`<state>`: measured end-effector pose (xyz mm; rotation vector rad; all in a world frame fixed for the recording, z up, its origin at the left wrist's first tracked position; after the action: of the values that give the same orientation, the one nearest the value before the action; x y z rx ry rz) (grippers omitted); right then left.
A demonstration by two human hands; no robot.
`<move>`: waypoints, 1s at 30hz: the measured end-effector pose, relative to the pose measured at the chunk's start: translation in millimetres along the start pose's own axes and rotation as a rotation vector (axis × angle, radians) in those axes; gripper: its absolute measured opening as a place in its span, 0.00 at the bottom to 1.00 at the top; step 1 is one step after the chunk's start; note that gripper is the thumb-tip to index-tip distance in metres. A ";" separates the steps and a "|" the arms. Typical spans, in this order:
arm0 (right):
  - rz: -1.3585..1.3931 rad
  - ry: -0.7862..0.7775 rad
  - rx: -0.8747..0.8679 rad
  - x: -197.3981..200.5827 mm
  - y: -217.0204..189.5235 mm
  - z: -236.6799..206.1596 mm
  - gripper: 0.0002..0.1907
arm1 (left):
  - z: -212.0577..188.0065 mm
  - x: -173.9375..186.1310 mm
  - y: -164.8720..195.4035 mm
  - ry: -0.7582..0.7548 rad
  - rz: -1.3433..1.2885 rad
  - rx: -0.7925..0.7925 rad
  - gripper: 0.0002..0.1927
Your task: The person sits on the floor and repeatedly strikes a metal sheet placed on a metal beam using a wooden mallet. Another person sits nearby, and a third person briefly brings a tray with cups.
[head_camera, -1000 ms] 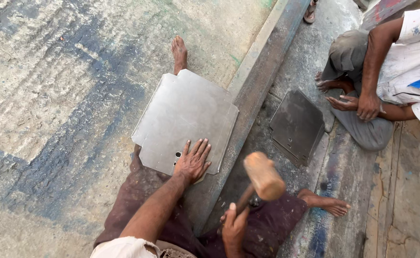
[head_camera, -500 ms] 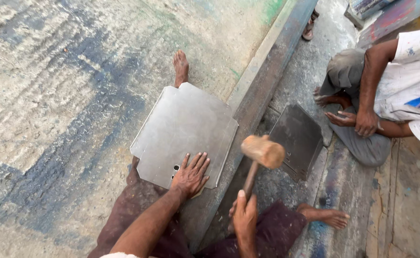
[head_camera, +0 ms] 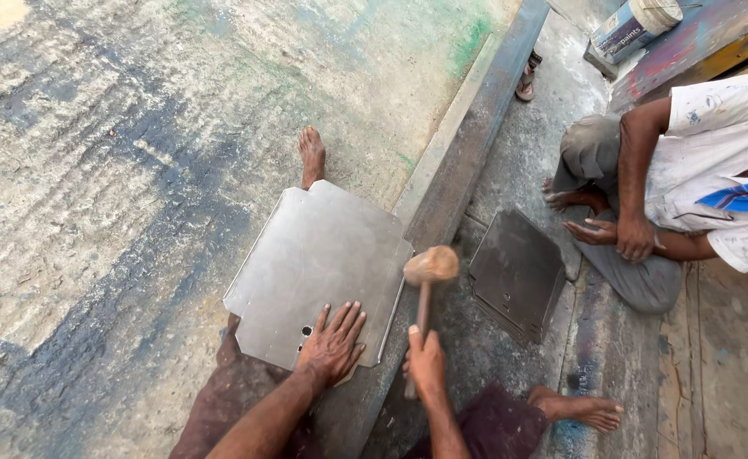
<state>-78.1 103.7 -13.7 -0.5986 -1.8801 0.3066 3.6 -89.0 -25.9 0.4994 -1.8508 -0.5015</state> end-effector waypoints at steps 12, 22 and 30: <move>0.166 0.034 0.068 80.8 -51.0 19.2 0.18 | 0.5 0.7 -0.7 0.013 -0.012 0.015 0.35; 0.491 0.593 0.541 130.4 -77.1 -35.1 0.15 | 0.2 -6.9 -2.1 -0.001 0.001 -0.014 0.35; 0.271 0.230 0.347 153.1 -89.5 -16.7 0.14 | 0.3 -4.3 -1.9 -0.007 -0.012 -0.020 0.34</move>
<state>-129.7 109.9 156.6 -0.6206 -1.4809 0.6951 4.9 -88.2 -30.4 0.4962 -1.8492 -0.5301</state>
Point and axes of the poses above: each hand's wrist, its own z-axis towards the middle knuckle, its own x-axis out of the back of the hand, y = z × x, the point moved 9 cm from there along z, towards the middle knuckle, and after that the axes turned 12 degrees about -z, right-handed, at the moved point
